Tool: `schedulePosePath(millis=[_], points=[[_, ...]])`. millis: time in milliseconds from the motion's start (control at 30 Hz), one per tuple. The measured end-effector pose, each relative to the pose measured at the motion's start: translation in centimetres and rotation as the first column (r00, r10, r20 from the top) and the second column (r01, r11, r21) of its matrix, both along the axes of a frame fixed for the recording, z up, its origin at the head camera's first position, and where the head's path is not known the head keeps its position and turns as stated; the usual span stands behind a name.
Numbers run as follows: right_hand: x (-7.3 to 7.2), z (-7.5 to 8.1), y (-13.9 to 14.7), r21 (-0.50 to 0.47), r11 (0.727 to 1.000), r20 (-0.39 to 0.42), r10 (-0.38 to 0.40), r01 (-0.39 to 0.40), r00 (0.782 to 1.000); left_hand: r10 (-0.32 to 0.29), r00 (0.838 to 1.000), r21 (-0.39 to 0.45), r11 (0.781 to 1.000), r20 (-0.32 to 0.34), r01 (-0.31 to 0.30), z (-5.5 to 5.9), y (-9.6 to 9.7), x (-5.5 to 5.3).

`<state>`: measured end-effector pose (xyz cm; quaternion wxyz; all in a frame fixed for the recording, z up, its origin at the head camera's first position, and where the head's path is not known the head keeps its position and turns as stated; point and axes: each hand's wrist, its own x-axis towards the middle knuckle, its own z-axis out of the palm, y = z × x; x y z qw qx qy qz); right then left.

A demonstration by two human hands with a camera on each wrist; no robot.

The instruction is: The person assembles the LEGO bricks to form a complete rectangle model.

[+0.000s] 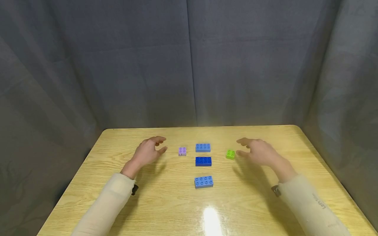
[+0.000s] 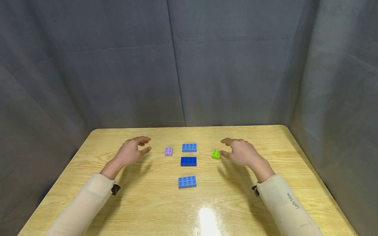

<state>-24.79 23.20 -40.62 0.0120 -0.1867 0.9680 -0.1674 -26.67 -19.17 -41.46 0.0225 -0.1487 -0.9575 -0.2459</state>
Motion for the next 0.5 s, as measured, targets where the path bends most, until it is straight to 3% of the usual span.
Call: schedulePosePath(millis=[500], points=[[0.4, -0.1, -1.1, -0.047, 0.999, 0.079, 0.029, -0.025, 0.996, -0.012, 1.000, 0.050, 0.999, 0.018, 0.011, -1.1, 1.0, 0.3]])
